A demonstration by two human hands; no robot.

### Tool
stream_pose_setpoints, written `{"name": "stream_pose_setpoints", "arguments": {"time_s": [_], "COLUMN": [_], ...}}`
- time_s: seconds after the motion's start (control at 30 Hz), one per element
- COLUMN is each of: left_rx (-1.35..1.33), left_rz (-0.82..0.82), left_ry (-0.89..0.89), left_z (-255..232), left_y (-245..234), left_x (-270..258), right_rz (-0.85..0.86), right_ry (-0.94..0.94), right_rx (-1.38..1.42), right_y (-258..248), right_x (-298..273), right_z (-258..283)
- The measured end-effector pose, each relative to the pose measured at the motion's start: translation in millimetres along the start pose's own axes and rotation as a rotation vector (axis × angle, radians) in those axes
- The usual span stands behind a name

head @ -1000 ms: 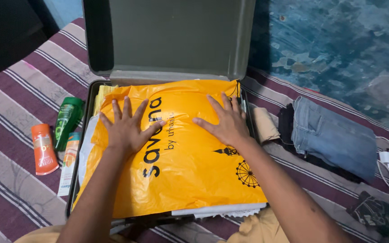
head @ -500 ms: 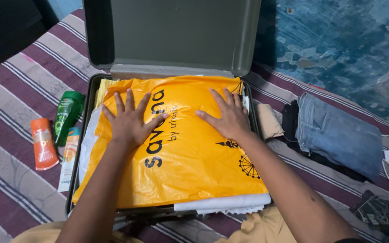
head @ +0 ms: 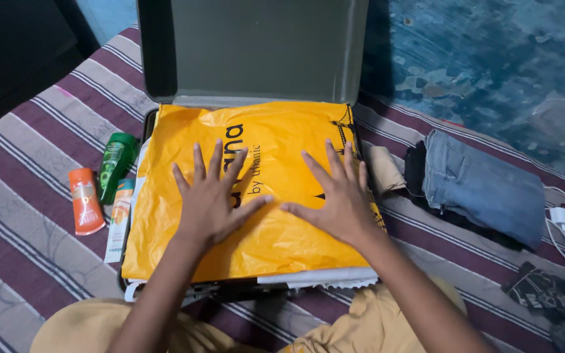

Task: The person packs a suitcase by folding and placing a white garment and a yellow shirt inside. They then add a yellow plastic shopping bag, followed by several toiletries including a green bottle, an orange tube, and a white tube, arranging them in the remaining space.

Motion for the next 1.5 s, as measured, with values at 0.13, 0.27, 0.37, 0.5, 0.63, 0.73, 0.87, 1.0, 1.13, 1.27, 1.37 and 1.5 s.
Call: {"name": "stream_pose_setpoints", "arguments": {"time_s": [0.13,0.27,0.37,0.5,0.63,0.73,0.87,1.0,1.13,1.27,1.37,1.5], "left_rx": [0.037,0.066,0.034,0.021,0.039,0.054,0.068,0.046,-0.085,-0.044,-0.039,-0.019], "left_rz": [-0.008,-0.024,-0.019,-0.046,-0.077,-0.076,0.006,-0.061,0.006,0.107,0.133,0.123], "left_ry": [-0.025,-0.049,-0.053,-0.046,-0.033,-0.029,-0.059,0.035,0.225,0.276,0.255,0.262], "left_z": [6,20,26,30,31,32,27,12,-28,-56,-54,-49], "left_y": [1,17,30,39,46,45,38,16,8,13,17,27], "left_x": [-23,-32,-33,-34,-36,-37,-34,-33,-42,-42,-41,-39], "right_rz": [-0.017,-0.075,-0.129,-0.225,-0.309,-0.307,-0.227,-0.034,-0.008,-0.017,-0.039,-0.091], "right_ry": [0.005,-0.022,-0.054,-0.097,-0.122,-0.121,-0.116,-0.133,-0.303,-0.370,-0.372,-0.385], "right_rx": [-0.057,-0.091,-0.091,-0.123,-0.148,-0.159,-0.115,0.001,0.020,0.012,-0.010,-0.042], "right_y": [4,23,38,53,66,66,55,36,14,11,18,28], "right_x": [-19,-31,-34,-38,-40,-41,-42,-42,-59,-69,-69,-68], "right_z": [-1,-3,-7,-13,-15,-16,-16,-24,-27,-26,-29,-29]}}
Point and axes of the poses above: each hand's wrist, its own x-axis towards the middle knuckle, its own y-axis out of the palm, z = x × y, the point moved 4 cm from there along x, towards the middle knuckle, and after that the axes turned 1 degree about z, right-handed, at the moved point
